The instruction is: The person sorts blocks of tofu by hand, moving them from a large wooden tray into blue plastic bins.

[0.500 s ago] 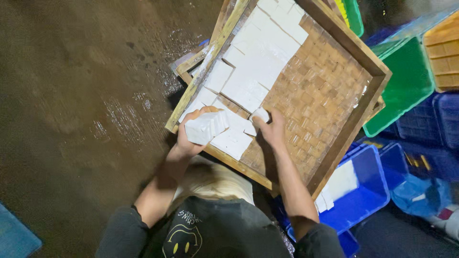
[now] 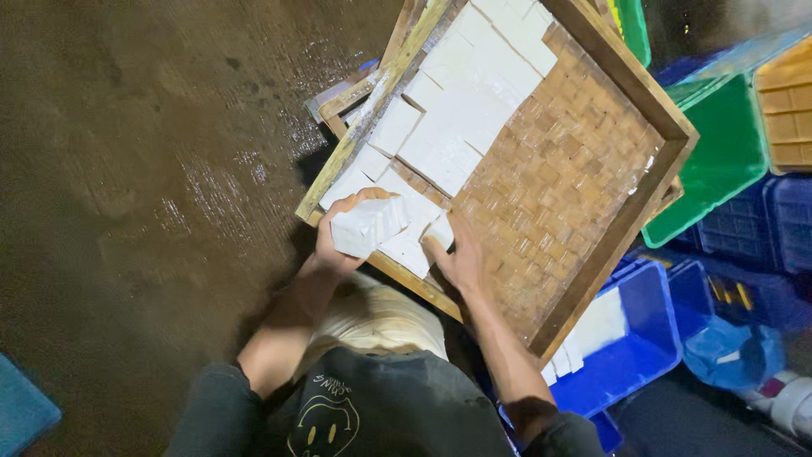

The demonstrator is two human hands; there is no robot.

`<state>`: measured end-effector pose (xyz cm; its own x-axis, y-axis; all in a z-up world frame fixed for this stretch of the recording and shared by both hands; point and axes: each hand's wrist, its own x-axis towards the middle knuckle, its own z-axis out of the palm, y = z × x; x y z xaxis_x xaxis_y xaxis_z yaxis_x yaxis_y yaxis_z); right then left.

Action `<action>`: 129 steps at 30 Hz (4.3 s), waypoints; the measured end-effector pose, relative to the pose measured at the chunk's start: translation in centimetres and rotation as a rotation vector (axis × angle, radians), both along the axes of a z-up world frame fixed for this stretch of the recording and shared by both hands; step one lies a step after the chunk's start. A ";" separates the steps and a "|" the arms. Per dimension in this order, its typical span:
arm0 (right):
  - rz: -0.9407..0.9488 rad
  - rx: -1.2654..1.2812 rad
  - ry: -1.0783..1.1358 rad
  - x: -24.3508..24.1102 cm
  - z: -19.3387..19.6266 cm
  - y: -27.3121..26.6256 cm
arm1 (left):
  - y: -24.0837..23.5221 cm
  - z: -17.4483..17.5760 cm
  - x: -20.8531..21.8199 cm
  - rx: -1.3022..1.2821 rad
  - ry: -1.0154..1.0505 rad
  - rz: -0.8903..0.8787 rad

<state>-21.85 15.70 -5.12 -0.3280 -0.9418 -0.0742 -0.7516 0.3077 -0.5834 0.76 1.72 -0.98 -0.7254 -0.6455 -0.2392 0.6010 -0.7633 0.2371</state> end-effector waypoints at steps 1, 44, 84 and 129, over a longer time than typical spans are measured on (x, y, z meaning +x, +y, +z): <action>-0.070 -0.006 -0.044 0.6 -0.2 0.4 | 0.0 0.0 -0.2 0.018 0.001 -0.006; -0.660 0.071 -0.213 -34.8 -22.1 34.2 | 34.7 4.4 -20.3 0.454 -0.334 -0.402; -0.419 0.479 -0.256 -34.6 -20.3 40.0 | 27.7 6.1 -15.9 -0.891 -0.960 -0.492; -0.454 0.079 -0.213 1.7 4.4 8.5 | 3.8 -7.9 -16.9 -2.936 -0.104 -1.276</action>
